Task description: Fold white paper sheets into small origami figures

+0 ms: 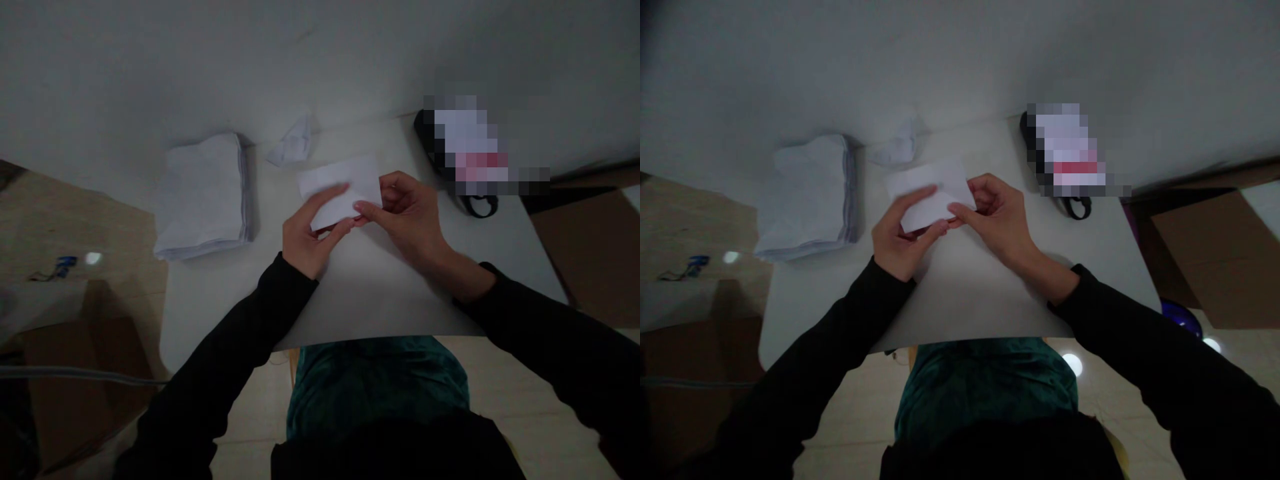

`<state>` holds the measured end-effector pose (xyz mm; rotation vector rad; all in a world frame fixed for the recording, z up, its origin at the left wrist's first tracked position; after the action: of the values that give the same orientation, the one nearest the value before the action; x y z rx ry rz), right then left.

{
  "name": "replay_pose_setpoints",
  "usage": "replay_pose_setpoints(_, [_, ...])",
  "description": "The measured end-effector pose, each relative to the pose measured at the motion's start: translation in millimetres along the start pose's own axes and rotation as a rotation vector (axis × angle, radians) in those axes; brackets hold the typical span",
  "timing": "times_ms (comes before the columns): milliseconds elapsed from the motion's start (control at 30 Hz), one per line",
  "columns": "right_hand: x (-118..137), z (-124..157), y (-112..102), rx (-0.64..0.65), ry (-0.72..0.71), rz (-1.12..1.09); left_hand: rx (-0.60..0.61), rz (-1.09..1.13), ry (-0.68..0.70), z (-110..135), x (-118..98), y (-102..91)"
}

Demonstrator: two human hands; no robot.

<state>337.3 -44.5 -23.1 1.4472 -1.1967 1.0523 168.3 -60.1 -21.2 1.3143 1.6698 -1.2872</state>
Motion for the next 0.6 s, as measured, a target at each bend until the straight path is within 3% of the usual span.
replay_pose_setpoints(133, [2.8,5.4,5.4,0.008,0.007,-0.004,-0.004,-0.091,0.015,-0.6,-2.9,-1.2])
replay_pose_setpoints(267, [1.7,4.6,4.7,0.015,0.030,-0.019,0.025,-0.028,-0.058,-3.7,-6.3,-2.4])
replay_pose_setpoints(500, [-1.6,-1.3,-4.3,-0.026,0.062,-0.028,0.229,0.228,-0.349,-7.0,-3.4,-7.2])
replay_pose_setpoints(600, [-1.2,-2.2,-6.8,-0.025,0.072,-0.019,0.334,0.272,-0.409,-9.6,-1.6,-11.7])
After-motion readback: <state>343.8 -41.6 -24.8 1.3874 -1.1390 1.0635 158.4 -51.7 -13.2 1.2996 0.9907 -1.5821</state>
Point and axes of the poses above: each hand's wrist, its own z-axis away from the middle knuckle, its own y-axis out of the palm, x = y × z, the point moved 1 cm from there along -z, towards the middle knuckle, and after that the axes turned 4 degrees about -y, right-handed, at the moved point
